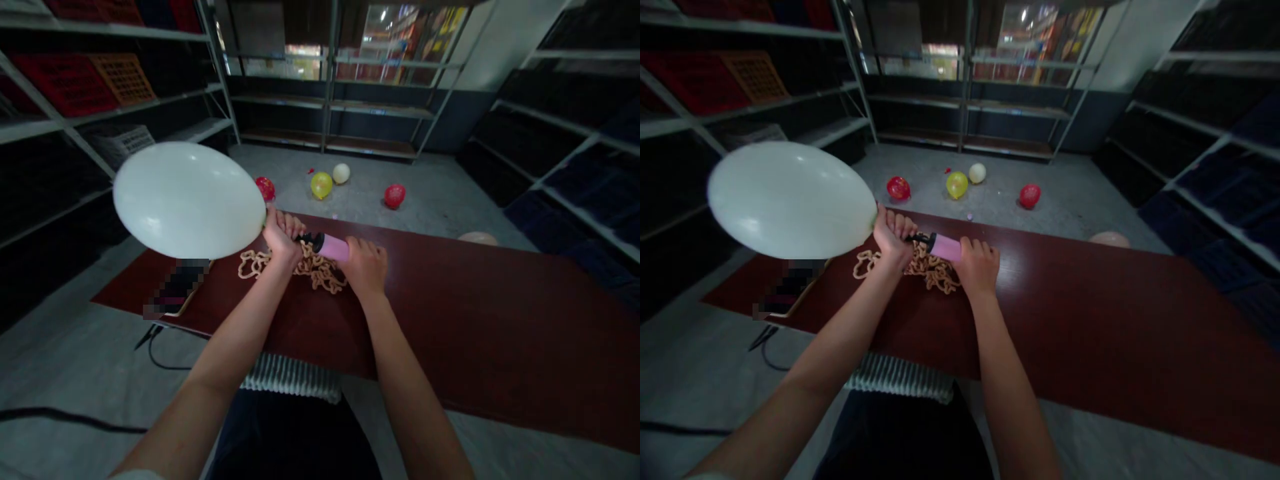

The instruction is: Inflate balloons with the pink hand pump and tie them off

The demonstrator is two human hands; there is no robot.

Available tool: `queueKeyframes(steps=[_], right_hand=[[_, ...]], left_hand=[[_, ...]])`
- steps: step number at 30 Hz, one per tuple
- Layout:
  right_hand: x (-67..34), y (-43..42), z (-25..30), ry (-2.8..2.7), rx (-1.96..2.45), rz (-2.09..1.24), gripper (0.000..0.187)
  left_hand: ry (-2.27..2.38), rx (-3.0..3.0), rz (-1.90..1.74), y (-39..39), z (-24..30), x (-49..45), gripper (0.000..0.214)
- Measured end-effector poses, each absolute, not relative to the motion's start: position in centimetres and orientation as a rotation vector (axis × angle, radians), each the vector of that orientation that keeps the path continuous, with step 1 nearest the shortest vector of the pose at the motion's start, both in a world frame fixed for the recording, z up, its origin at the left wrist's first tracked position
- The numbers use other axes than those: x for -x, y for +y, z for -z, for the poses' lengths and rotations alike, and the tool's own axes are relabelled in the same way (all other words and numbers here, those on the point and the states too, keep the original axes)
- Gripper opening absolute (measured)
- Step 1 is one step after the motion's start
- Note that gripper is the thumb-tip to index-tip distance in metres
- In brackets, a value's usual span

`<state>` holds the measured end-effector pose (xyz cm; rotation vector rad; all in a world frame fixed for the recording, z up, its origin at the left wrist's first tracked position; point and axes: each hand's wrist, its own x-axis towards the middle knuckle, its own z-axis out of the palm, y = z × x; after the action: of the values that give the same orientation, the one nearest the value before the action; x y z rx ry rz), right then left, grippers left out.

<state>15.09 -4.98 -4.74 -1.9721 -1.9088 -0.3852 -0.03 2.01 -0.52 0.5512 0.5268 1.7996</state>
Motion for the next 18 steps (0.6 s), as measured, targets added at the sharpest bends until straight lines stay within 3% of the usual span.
queueKeyframes(steps=[7, 18], right_hand=[[-18.4, -4.9, 5.0, -1.881, 2.104, 0.419, 0.028], [-17.6, -4.9, 5.7, -1.732, 2.074, 0.196, 0.02]], left_hand=[[0.609, -0.397, -1.809, 3.6, 0.1, 0.5, 0.075], [0.693, -0.535, -1.77, 7.4, -6.1, 0.6, 0.056]])
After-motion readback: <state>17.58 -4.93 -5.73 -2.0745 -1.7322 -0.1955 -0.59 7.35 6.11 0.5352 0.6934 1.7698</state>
